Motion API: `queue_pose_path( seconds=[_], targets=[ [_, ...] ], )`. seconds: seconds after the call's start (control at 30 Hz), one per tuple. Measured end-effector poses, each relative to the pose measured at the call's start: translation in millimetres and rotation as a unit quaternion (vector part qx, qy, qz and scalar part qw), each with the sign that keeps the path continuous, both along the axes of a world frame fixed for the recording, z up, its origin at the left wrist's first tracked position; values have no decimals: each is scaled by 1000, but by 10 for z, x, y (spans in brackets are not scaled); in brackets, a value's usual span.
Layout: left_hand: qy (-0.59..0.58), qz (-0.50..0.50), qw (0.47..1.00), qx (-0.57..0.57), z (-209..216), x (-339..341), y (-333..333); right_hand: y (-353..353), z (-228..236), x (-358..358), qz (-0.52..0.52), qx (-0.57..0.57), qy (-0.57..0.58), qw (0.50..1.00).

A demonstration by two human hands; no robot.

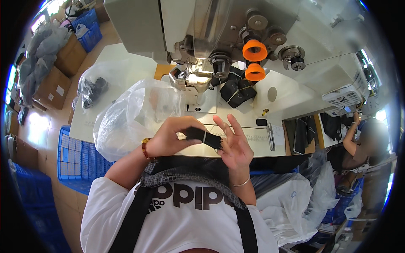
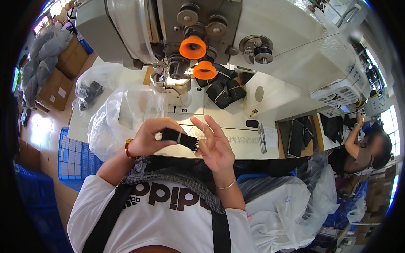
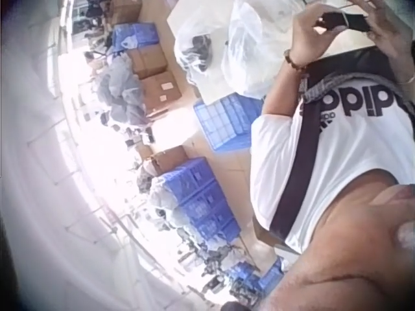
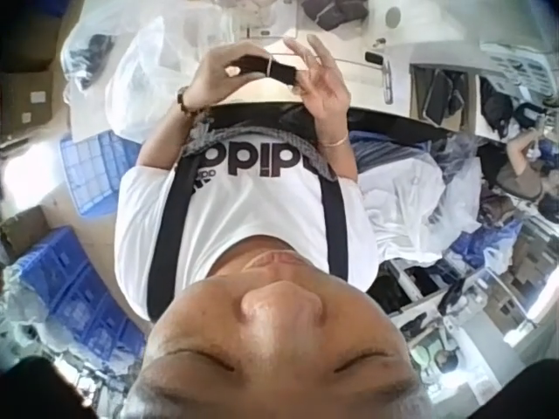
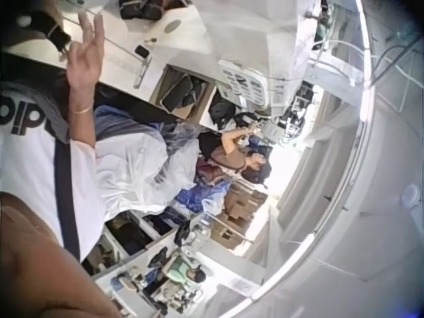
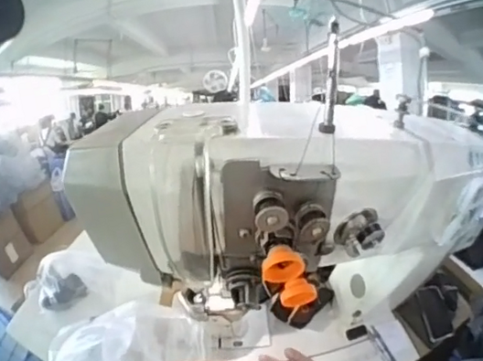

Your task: Assembling black shoe components using an industrial sewing machine.

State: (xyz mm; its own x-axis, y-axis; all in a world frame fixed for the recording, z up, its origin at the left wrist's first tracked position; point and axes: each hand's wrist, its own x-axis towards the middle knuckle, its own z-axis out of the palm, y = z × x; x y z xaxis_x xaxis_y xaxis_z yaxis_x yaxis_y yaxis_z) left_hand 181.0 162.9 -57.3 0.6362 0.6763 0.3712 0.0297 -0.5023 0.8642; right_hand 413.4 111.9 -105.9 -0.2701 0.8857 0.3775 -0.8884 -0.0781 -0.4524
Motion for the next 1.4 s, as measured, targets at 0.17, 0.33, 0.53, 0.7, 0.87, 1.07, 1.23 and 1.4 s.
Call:
queue_pose_path(
  seconds=[0.17,0.33,0.53,0.7,0.87,1.07,1.23,1.4],
  targets=[
    [122,153,962,188,-64,97,-154,-313,341,-199,-75,97,-435,892],
    [103,185,964,160,-165,94,-244,-329,562,-359,-354,338,-639,593],
    [73,102,991,48,12,-150,-448,-121,721,-420,-355,357,-692,517],
    [262,166,874,375,376,-545,-636,179,794,-481,-164,326,-691,624],
    [576,252,571,528,694,-1002,-495,607,853,-800,-198,281,-724,598],
    [551,118,695,446,1130,-1273,-672,758,1037,-1706,-150,315,-652,673],
    [499,121,718,469,1337,-1403,-997,358,1470,-1806,-314,521,-602,517],
    [431,81,692,573,1386,-1557,-1125,460,1508,-2056,-225,703,-561,375]
  ],
)
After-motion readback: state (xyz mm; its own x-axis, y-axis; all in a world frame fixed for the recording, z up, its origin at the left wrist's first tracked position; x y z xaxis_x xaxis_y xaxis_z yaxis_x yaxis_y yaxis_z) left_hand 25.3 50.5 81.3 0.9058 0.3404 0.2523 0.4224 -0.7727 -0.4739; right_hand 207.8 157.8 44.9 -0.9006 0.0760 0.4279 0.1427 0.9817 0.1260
